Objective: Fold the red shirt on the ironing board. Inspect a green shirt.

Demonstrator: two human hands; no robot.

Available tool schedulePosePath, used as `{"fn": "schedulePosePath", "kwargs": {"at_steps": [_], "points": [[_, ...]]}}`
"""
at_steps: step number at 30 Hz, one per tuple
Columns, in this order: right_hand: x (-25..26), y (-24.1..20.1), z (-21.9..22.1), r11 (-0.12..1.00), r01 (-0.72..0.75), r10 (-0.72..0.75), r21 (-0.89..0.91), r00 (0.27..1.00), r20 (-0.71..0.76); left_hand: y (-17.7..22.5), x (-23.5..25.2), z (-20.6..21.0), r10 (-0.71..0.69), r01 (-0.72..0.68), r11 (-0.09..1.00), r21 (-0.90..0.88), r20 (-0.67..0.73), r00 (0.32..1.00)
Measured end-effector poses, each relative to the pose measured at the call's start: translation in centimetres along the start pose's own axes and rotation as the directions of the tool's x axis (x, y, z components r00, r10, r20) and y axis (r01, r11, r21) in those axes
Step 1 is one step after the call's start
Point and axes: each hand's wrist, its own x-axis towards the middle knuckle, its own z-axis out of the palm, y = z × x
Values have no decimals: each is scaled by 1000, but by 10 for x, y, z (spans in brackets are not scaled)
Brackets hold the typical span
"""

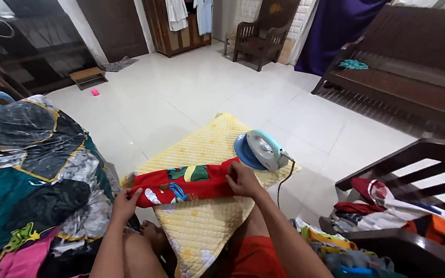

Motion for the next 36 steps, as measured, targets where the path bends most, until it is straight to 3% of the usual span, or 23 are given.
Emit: {"fn": "schedulePosePath", "kwargs": {"at_steps": [2, 4, 8, 12, 15, 19, 22, 25, 28, 31, 34, 36], "points": [[7, 3, 1, 970, -180, 196, -160, 977, 87, -7, 0, 1, -38, 38, 999, -12, -19, 999], [6, 1, 3, 934, -274, 303, -228, 948, 103, -10, 1, 2, -130, 128, 990, -61, -20, 991], [-20, -16, 17, 946, -231, 207, -229, 971, -122, -9, 6, 9, -334, 335, 918, -210, 44, 942], [-50, -27, 39, 979, -144, 77, -144, 917, -392, -1, 13, 20, -357, 391, 893, -224, 176, 917], [-77, -33, 48, 986, -164, 140, -27, 910, -391, 1, 15, 24, -368, 415, 889, -191, 238, 899], [-115, -28, 55, 995, -103, 92, -1, 895, -437, 4, 12, 13, -325, 388, 849, -358, 224, 919], [-143, -22, 48, 996, -84, 69, -8, 870, -489, 20, -1, 3, -274, 298, 811, -504, 123, 954], [-156, -17, 33, 996, -83, 88, 35, 838, -538, 64, -19, 3, -151, 166, 833, -527, 73, 986], [-158, -15, 20, 994, -91, 107, 56, 828, -550, 128, -43, 24, 17, 63, 855, -515, 148, 989], [-154, -15, 11, 995, -88, 101, 51, 814, -572, 190, -67, 74, 161, 5, 895, -447, 334, 929], [-154, -17, 5, 993, -103, 112, 48, 797, -594, 235, -93, 122, 214, 95, 903, -420, 629, 747], [-159, -15, 2, 991, -119, 127, 54, 787, -604, 244, -99, 137, 239, 149, 883, -446, 698, 675]]}}
